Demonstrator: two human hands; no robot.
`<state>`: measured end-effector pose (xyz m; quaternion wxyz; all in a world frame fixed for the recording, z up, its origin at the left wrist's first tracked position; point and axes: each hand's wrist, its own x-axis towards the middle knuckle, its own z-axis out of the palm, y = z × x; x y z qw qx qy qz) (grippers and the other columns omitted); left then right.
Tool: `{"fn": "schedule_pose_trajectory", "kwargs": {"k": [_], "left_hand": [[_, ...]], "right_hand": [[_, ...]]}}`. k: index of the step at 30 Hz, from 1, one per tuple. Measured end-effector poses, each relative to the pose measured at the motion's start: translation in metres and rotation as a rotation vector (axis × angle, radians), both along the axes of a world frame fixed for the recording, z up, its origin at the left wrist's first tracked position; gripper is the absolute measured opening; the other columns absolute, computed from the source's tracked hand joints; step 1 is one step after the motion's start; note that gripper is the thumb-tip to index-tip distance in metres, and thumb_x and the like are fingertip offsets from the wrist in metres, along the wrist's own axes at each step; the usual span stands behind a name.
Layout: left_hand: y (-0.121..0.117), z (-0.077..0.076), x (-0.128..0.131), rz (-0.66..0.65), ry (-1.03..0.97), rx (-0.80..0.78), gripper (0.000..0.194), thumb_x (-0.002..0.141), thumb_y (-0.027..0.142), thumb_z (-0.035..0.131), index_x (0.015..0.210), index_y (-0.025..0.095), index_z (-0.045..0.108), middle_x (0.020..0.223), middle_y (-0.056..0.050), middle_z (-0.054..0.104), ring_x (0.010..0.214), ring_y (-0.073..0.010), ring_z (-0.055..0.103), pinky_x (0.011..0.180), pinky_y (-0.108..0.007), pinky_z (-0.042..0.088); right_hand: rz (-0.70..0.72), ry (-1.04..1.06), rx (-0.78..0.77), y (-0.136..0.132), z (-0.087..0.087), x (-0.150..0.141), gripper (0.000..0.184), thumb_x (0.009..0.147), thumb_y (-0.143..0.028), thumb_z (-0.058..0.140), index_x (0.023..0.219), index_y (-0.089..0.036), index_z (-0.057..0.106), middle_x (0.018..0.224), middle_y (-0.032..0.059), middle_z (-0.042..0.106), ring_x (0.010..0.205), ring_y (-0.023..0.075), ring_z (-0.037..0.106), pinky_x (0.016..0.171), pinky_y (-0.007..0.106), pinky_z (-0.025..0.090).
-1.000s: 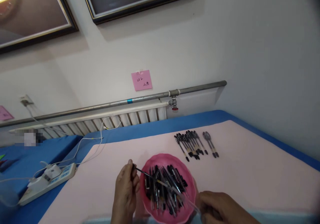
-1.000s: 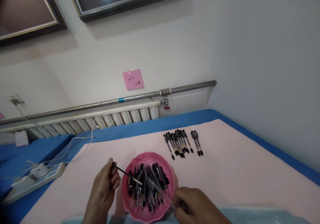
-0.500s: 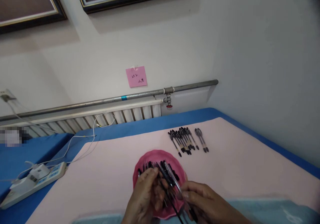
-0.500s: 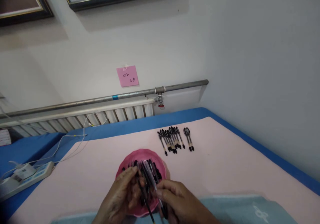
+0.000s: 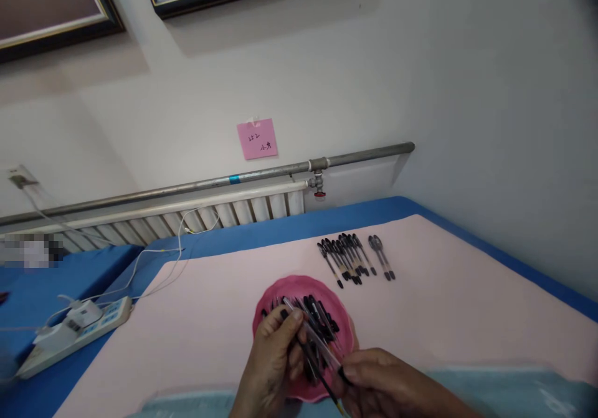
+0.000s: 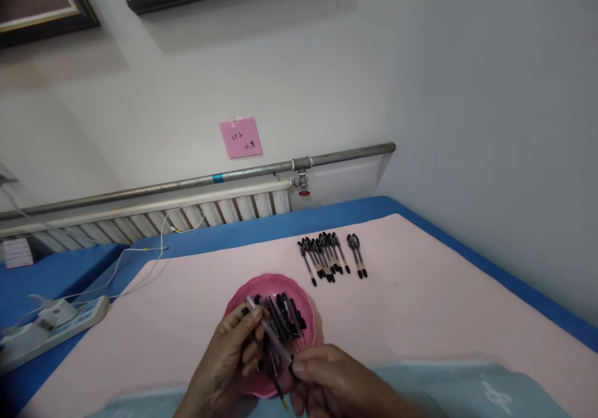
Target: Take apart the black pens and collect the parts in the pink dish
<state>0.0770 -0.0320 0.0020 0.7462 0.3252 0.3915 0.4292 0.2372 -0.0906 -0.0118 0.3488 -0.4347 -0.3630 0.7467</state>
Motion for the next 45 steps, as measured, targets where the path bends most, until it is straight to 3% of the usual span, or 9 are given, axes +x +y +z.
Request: {"fn": "schedule_pose_trajectory", "kwargs": {"k": [3,8,15,18,22,27,34,41,45], "left_hand": [[0.000,0.000,0.002,0.016,0.040,0.014,0.038,0.062,0.044,0.074,0.063,0.015,0.050,0.045,0.007,0.048,0.026,0.0013,0.025,0.027,-0.013,0.018],[0.003,-0.006,0.001,0.054,0.044,0.020,0.038,0.065,0.046,0.070,0.057,0.016,0.047,0.036,0.010,0.037,0.025,0.0002,0.022,0.026,-0.013,0.017],[0.002,-0.004,0.001,0.068,0.007,0.108,0.036,0.067,0.043,0.069,0.059,0.015,0.048,0.040,0.009,0.042,0.025,0.0002,0.025,0.026,-0.013,0.019],[0.001,-0.005,0.002,0.059,0.008,0.083,0.036,0.069,0.044,0.068,0.059,0.016,0.048,0.037,0.009,0.040,0.025,-0.0002,0.023,0.026,-0.013,0.019],[0.003,-0.010,0.002,0.065,-0.021,0.053,0.035,0.069,0.044,0.068,0.061,0.016,0.048,0.036,0.010,0.039,0.024,-0.0009,0.023,0.026,-0.014,0.019],[0.004,-0.010,0.000,0.070,0.003,0.095,0.036,0.068,0.046,0.067,0.060,0.017,0.048,0.032,0.010,0.036,0.024,-0.0022,0.024,0.026,-0.014,0.020],[0.004,-0.008,0.000,0.061,0.015,0.092,0.037,0.070,0.047,0.065,0.057,0.017,0.048,0.028,0.010,0.035,0.022,-0.0025,0.025,0.027,-0.014,0.019],[0.003,-0.005,0.001,0.059,-0.001,0.115,0.038,0.066,0.049,0.066,0.056,0.017,0.048,0.027,0.009,0.035,0.021,-0.0029,0.024,0.026,-0.015,0.017],[0.008,-0.004,-0.004,0.143,-0.021,0.057,0.039,0.064,0.049,0.068,0.055,0.018,0.046,0.029,0.009,0.034,0.022,-0.0023,0.024,0.027,-0.016,0.015]], "right_hand": [[-0.021,-0.072,0.072,0.001,0.002,0.000,0.028,0.072,-0.044,0.053,0.063,-0.017,0.054,0.050,-0.0055,0.045,0.036,0.0032,0.029,0.036,0.017,0.016],[-0.244,-0.428,0.389,0.000,0.001,-0.004,0.018,0.067,-0.036,0.064,0.064,-0.019,0.056,0.059,-0.0037,0.052,0.060,0.0110,0.048,0.057,0.021,0.036],[-0.197,-0.065,-0.017,0.004,-0.011,-0.009,0.041,0.073,-0.059,0.050,0.072,-0.017,0.054,0.055,-0.0017,0.055,0.034,0.0032,0.031,0.036,0.018,0.016],[-0.199,-0.112,0.061,0.005,-0.017,-0.006,0.044,0.065,-0.061,0.059,0.063,-0.019,0.050,0.046,-0.0065,0.046,0.032,0.0028,0.027,0.034,0.018,0.016],[-0.355,-0.172,0.240,0.005,-0.018,-0.009,0.040,0.058,-0.054,0.070,0.069,-0.020,0.053,0.054,-0.0057,0.051,0.046,0.0061,0.043,0.043,0.017,0.031],[-0.227,-0.088,-0.021,0.003,-0.012,-0.013,0.045,0.080,-0.058,0.041,0.072,-0.016,0.056,0.051,-0.0014,0.053,0.033,0.0026,0.031,0.035,0.015,0.012],[-0.313,-0.334,0.344,0.001,-0.003,-0.009,0.030,0.068,-0.048,0.064,0.070,-0.019,0.057,0.059,-0.0037,0.052,0.056,0.0086,0.048,0.051,0.017,0.037],[-0.273,-0.222,0.228,0.004,-0.013,-0.017,0.042,0.076,-0.059,0.049,0.072,-0.018,0.055,0.056,-0.0016,0.051,0.048,0.0098,0.047,0.045,0.020,0.035],[-0.275,-0.615,0.516,0.000,0.005,-0.015,0.024,0.079,-0.043,0.054,0.070,-0.021,0.056,0.062,-0.0009,0.056,0.058,0.0140,0.051,0.057,0.025,0.040]]}}
